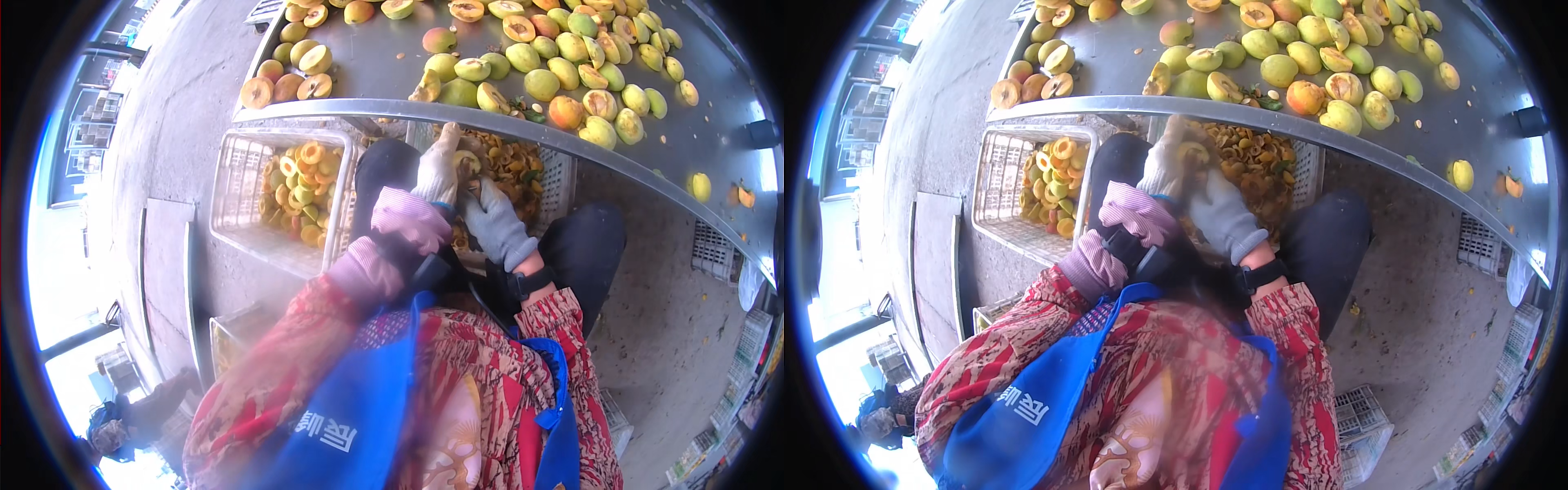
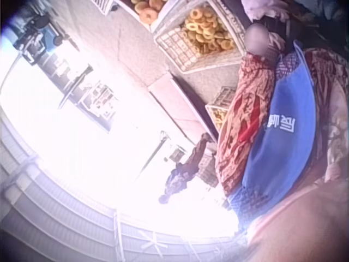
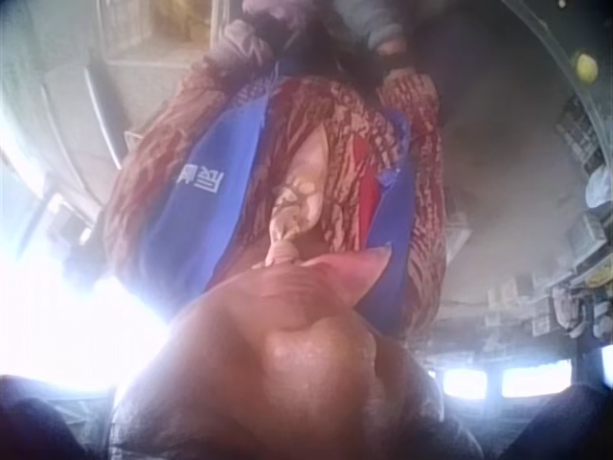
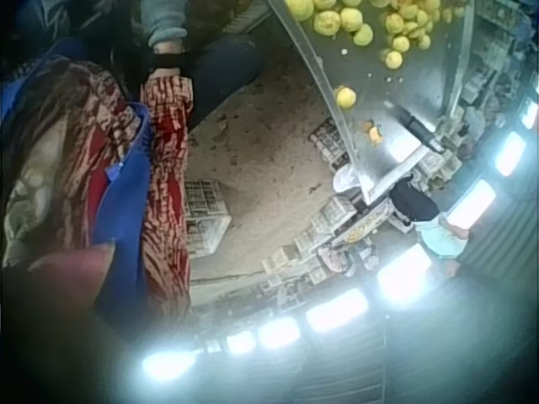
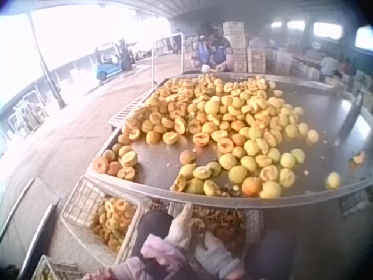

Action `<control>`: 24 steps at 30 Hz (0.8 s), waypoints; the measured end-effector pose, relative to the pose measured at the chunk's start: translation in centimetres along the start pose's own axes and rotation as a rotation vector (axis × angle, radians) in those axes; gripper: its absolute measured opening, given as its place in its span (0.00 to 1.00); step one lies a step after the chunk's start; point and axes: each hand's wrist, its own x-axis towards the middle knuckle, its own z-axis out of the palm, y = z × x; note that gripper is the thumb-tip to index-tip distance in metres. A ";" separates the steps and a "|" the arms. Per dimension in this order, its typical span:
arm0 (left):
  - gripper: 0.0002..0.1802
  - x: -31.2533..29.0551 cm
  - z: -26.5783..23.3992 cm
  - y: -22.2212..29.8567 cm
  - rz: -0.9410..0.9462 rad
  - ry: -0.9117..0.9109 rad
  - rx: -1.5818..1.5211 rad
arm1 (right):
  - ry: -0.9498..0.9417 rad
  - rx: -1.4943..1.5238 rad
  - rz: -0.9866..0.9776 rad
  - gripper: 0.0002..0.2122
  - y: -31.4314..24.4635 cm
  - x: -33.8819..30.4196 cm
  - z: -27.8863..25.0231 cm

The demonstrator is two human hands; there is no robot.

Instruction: Pitting and sorting fruit at a large metal processing table.

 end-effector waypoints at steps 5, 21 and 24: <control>0.32 0.5 -0.6 0.5 -0.299 -0.054 0.077 | -0.092 -0.097 -0.003 0.10 0.0 -0.5 -0.9; 0.29 -1.3 0.0 1.8 -0.248 -0.055 0.201 | -0.375 0.418 0.317 0.05 -1.1 -1.3 -2.7; 0.30 -1.1 -0.5 1.8 -0.280 -0.050 0.235 | -0.485 0.605 0.416 0.08 -1.5 -1.6 -3.2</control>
